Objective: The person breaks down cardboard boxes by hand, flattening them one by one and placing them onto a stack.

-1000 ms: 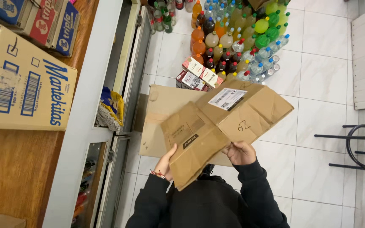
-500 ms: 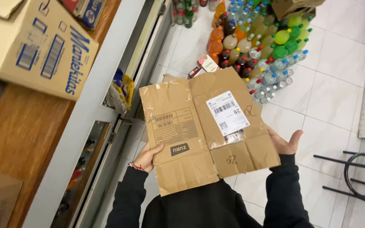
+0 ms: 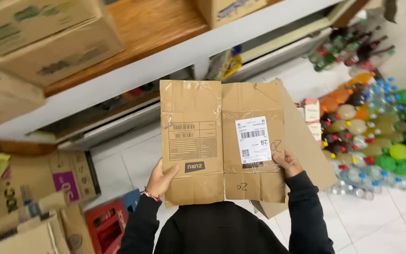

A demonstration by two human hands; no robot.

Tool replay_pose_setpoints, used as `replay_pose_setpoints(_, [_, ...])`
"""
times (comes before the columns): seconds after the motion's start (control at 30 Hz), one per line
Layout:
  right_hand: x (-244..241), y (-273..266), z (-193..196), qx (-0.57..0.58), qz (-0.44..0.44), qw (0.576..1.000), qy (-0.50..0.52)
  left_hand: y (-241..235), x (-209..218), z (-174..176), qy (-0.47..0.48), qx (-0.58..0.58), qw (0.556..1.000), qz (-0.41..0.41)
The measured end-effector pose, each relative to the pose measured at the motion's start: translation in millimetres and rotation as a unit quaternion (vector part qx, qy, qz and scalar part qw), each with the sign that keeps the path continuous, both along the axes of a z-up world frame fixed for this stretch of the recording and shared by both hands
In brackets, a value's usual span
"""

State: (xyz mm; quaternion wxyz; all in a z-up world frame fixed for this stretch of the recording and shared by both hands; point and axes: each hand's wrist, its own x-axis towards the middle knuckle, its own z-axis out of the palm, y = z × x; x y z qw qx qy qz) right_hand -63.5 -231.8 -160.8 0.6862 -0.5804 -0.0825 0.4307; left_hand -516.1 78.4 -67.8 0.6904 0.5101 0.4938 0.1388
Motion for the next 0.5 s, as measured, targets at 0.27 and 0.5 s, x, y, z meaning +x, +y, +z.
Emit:
replay_pose_setpoints(0.27, [-88, 150, -20, 0.010, 0.207, 0.978, 0.002, -62, -176, 8, 0.047, 0.151, 0.959, 0.235])
replay_pose_setpoints(0.5, [-270, 307, 24, -0.044, 0.456, 0.888, -0.043, -123, -358, 16, 0.061, 0.172, 0.879, 0.441])
